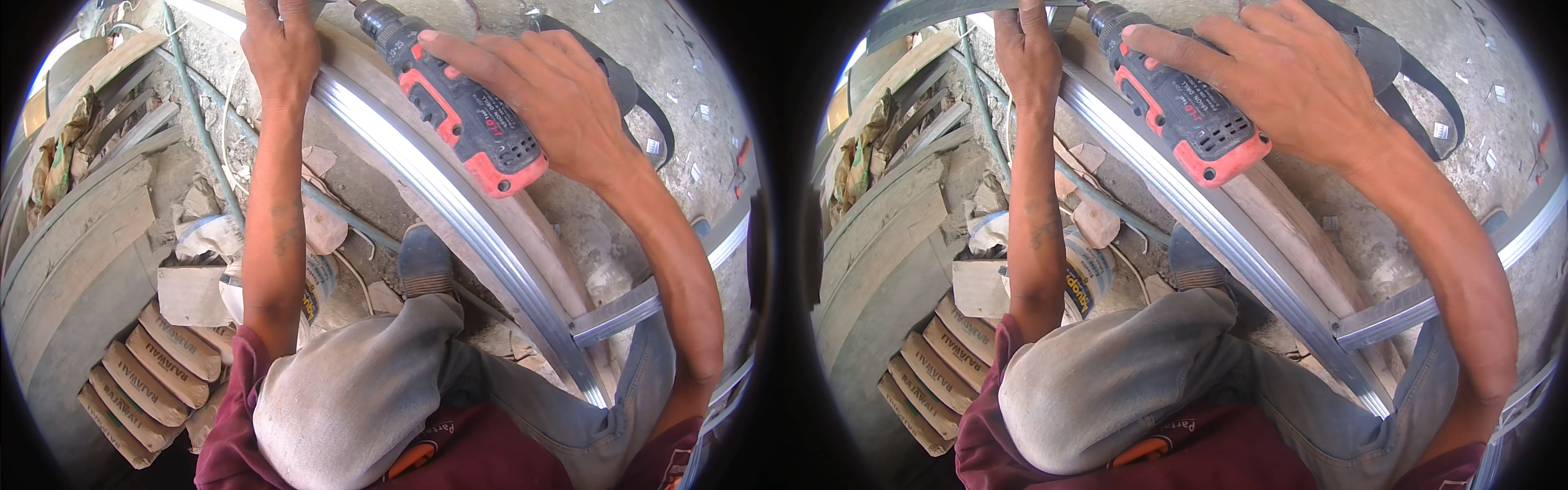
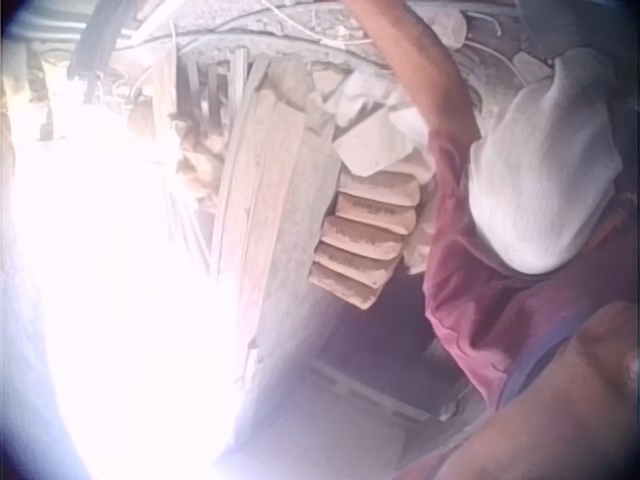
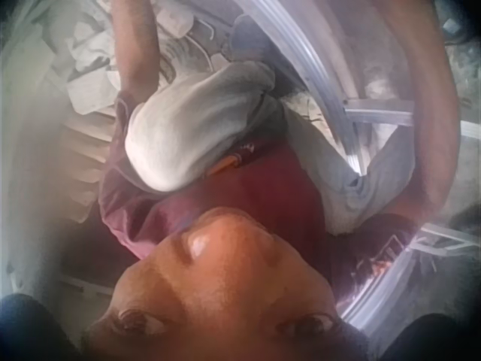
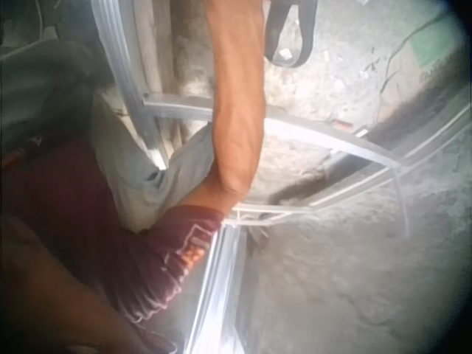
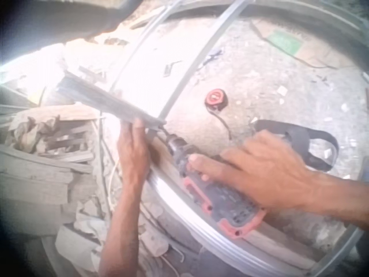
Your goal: The person assembles a rectangular metal frame on the floor using a cordless drill. They position metal strips, align them with the frame, and drive screws to secure the joints. The person repeatedly picks up strips, places them, and fastens them in place.
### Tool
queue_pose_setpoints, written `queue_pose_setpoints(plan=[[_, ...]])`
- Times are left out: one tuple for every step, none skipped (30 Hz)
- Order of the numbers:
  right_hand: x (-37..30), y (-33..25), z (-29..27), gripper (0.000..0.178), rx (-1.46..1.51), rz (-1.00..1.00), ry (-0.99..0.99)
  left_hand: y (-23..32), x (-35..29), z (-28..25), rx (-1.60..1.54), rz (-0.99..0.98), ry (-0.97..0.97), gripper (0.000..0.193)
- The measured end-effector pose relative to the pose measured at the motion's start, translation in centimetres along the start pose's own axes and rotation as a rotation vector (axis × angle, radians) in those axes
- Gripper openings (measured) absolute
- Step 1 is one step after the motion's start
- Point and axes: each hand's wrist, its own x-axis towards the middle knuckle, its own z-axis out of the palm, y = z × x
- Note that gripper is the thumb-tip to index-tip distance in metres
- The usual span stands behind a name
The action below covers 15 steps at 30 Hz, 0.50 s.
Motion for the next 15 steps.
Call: queue_pose_setpoints(plan=[[0.12, 0.01, 0.12, 0.073, 0.015, -0.003, 0.014, -0.33, 0.06, -0.09, 0.004, -0.007, 0.005, 0.051], [0.20, -0.03, 0.20, 0.073, 0.029, -0.006, 0.029, -0.48, 0.10, -0.15, 0.007, -0.014, 0.011, 0.051], [0.27, -0.10, 0.18, 0.073, 0.035, 0.002, 0.028, -0.31, 0.16, -0.22, 0.013, -0.016, -0.001, 0.051], [0.31, -0.22, 0.13, 0.073, 0.041, 0.009, 0.028, -0.04, 0.13, -0.38, 0.018, -0.018, -0.012, 0.051], [0.33, -0.27, 0.07, 0.073, 0.047, 0.015, 0.028, 0.15, 0.18, -0.44, 0.024, -0.020, -0.023, 0.051], [0.35, -0.28, -0.01, 0.073, 0.035, 0.018, 0.023, 0.18, 0.22, -0.40, 0.034, -0.021, -0.018, 0.051], [0.38, -0.28, -0.08, 0.073, 0.023, 0.020, 0.019, 0.17, 0.21, -0.35, 0.044, -0.023, -0.014, 0.051], [0.43, -0.27, -0.19, 0.073, 0.012, 0.022, 0.015, 0.17, 0.23, -0.32, 0.055, -0.024, -0.009, 0.051], [0.47, -0.28, -0.23, 0.073, 0.012, 0.024, 0.012, 0.10, 0.20, -0.29, 0.060, -0.018, -0.004, 0.051], [0.52, -0.32, -0.27, 0.073, 0.013, 0.026, 0.009, 0.03, 0.18, -0.27, 0.064, -0.012, 0.000, 0.051], [0.55, -0.35, -0.31, 0.073, 0.014, 0.028, 0.006, -0.01, 0.18, -0.25, 0.069, -0.006, 0.005, 0.051], [0.57, -0.35, -0.38, 0.074, 0.017, 0.033, -0.001, 0.00, 0.16, -0.22, 0.059, -0.005, 0.004, 0.051], [0.58, -0.35, -0.48, 0.074, 0.021, 0.038, -0.007, 0.04, 0.12, -0.19, 0.049, -0.005, 0.004, 0.051], [0.59, -0.34, -0.55, 0.074, 0.024, 0.043, -0.013, 0.05, 0.10, -0.16, 0.039, -0.004, 0.003, 0.051], [0.60, -0.32, -0.59, 0.074, 0.019, 0.043, -0.014, 0.01, 0.14, -0.14, 0.034, -0.003, 0.005, 0.051]])
